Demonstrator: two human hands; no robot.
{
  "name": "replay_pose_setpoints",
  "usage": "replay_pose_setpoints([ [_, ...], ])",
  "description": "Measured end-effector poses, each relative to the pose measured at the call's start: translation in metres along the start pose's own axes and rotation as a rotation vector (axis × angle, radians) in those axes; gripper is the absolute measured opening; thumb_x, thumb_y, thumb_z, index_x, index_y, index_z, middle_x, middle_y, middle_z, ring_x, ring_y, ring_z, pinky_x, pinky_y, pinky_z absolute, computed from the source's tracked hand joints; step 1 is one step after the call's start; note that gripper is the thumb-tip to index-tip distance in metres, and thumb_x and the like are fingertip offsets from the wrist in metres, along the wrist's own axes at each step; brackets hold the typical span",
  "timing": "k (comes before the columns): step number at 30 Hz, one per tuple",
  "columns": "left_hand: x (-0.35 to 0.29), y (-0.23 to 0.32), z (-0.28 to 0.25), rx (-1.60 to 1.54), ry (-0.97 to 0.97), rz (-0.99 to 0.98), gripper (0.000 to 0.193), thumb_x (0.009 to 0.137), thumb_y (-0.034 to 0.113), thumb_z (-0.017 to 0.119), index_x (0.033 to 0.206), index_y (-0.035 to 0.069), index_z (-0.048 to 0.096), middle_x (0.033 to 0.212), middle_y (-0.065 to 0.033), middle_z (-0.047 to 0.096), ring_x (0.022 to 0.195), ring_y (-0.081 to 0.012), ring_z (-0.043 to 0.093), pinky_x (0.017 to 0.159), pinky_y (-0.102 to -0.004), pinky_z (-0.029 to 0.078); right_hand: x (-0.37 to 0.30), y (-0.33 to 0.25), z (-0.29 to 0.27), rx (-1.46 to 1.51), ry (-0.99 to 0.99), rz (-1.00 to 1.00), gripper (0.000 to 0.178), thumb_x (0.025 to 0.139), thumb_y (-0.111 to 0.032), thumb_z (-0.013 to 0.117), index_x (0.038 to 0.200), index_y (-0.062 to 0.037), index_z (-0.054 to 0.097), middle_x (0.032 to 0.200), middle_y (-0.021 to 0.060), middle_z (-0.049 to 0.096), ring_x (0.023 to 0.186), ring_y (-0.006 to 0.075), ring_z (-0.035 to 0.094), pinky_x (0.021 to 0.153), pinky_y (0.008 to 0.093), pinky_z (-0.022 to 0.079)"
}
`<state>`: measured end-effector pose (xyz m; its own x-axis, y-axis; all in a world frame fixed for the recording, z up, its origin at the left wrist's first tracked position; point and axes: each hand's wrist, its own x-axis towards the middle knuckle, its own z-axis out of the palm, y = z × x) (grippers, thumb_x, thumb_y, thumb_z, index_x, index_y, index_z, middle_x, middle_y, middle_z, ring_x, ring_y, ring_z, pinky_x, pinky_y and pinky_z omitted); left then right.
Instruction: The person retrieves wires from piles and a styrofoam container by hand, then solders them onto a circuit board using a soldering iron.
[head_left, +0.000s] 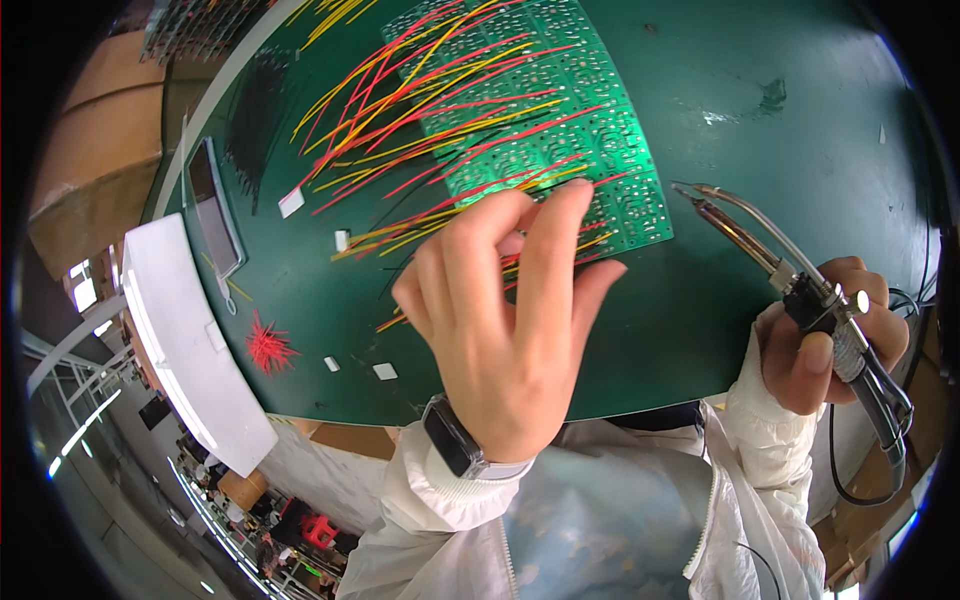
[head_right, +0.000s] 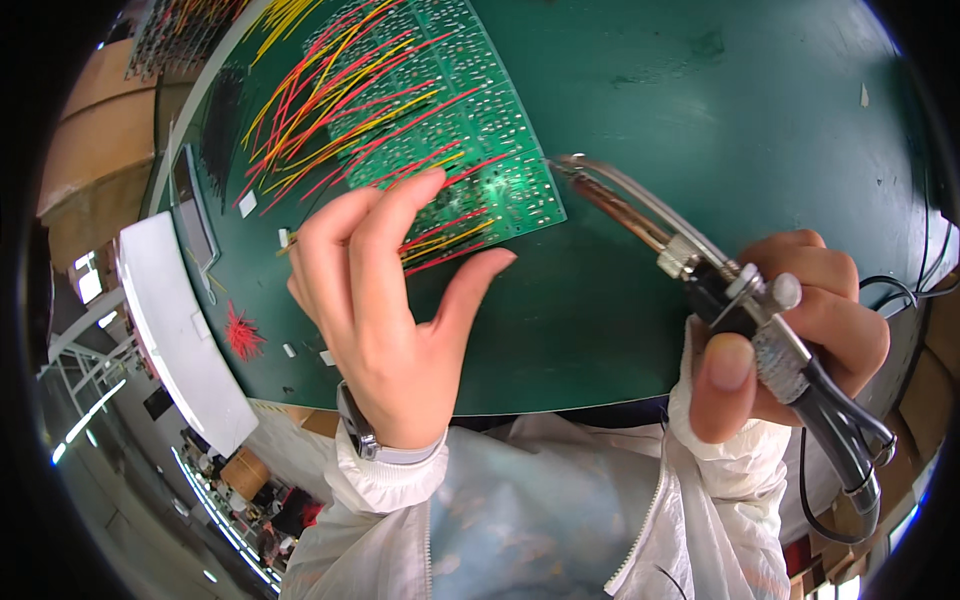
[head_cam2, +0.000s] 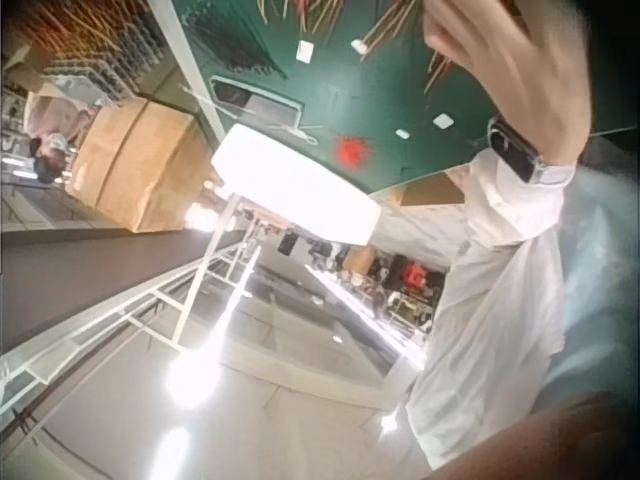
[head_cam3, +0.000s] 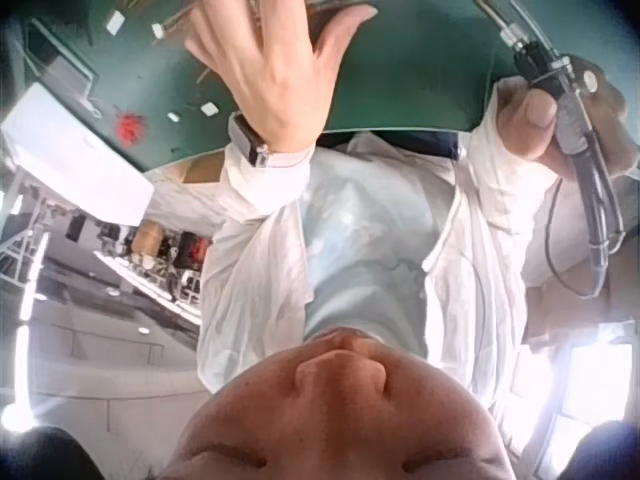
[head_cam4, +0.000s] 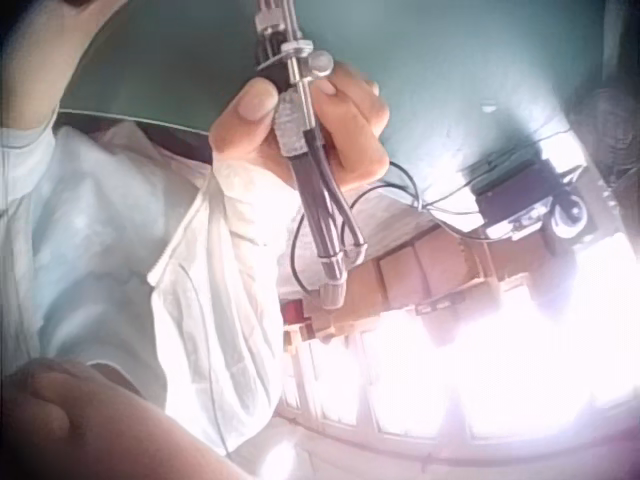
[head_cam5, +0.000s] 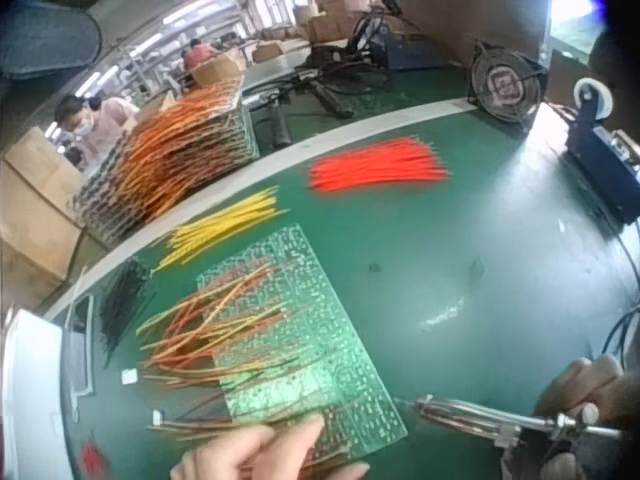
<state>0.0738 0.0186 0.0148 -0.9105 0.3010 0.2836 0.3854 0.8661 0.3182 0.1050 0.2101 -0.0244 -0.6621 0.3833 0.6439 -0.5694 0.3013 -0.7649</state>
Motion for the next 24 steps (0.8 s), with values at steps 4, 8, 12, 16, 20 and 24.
replay_pose_setpoints([
  [4, -0.019, -0.019, -0.032, -0.076, 0.02, -0.106, 0.038, 0.061, 0.007, 0.077, 0.096, 0.005, 0.061, 0.092, -0.0091, 0.052, 0.083, -0.0242, 0.053, 0.072, -0.032, 0.041, 0.005, -0.001, 0.001, -0.031, 0.013, -0.048, 0.035, 0.068, -0.018, 0.068, 0.083, -0.0011, 0.042, 0.058, 0.0082, 0.044, 0.044, 0.0139, 0.041, 0.042, 0.0239, 0.031],
  [8, -0.051, -0.094, -0.084, 0.247, -0.162, -0.307, 0.009, 0.075, 0.008, 0.063, 0.084, 0.006, 0.06, 0.085, -0.0058, 0.056, 0.079, -0.0242, 0.053, 0.073, -0.0329, 0.037, 0.002, 0.004, 0.0, -0.036, 0.026, -0.068, 0.032, 0.068, -0.016, 0.068, 0.083, -0.0015, 0.044, 0.056, 0.0077, 0.043, 0.044, 0.013, 0.038, 0.041, 0.0238, 0.03],
  [12, -0.078, -0.153, -0.13, 0.329, -0.247, -0.306, 0.011, 0.072, 0.005, 0.064, 0.082, 0.005, 0.059, 0.085, -0.0061, 0.055, 0.081, -0.0235, 0.052, 0.073, -0.0328, 0.038, 0.004, 0.002, 0.001, -0.032, 0.007, -0.093, 0.03, 0.068, -0.014, 0.066, 0.086, -0.0005, 0.046, 0.057, 0.0068, 0.042, 0.045, 0.0129, 0.038, 0.043, 0.0242, 0.031],
  [16, -0.083, -0.167, -0.128, 0.384, -0.3, -0.165, 0.013, 0.07, 0.004, 0.064, 0.081, 0.005, 0.059, 0.083, -0.0046, 0.054, 0.08, -0.0226, 0.051, 0.071, -0.0324, 0.037, 0.003, 0.003, -0.003, -0.036, -0.015, -0.096, 0.028, 0.069, -0.012, 0.064, 0.088, 0.0008, 0.048, 0.058, 0.0084, 0.045, 0.047, 0.0135, 0.04, 0.046, 0.025, 0.034],
  [20, -0.083, -0.172, -0.124, 0.387, -0.306, -0.102, 0.013, 0.069, 0.005, 0.065, 0.081, 0.005, 0.059, 0.082, -0.0042, 0.052, 0.079, -0.0226, 0.05, 0.07, -0.0331, 0.037, 0.003, 0.003, -0.001, -0.046, 0.01, -0.073, 0.027, 0.07, -0.012, 0.063, 0.088, 0.0014, 0.049, 0.06, 0.0108, 0.049, 0.051, 0.0143, 0.042, 0.053, 0.0262, 0.038],
  [24, -0.079, -0.172, -0.125, 0.385, -0.342, -0.042, 0.013, 0.069, 0.004, 0.065, 0.08, 0.005, 0.059, 0.082, -0.0044, 0.051, 0.078, -0.0227, 0.05, 0.07, -0.0335, 0.037, 0.001, 0.004, -0.003, -0.032, -0.004, -0.052, 0.026, 0.07, -0.011, 0.062, 0.088, 0.0014, 0.049, 0.061, 0.0111, 0.049, 0.051, 0.0144, 0.043, 0.056, 0.0261, 0.038],
])
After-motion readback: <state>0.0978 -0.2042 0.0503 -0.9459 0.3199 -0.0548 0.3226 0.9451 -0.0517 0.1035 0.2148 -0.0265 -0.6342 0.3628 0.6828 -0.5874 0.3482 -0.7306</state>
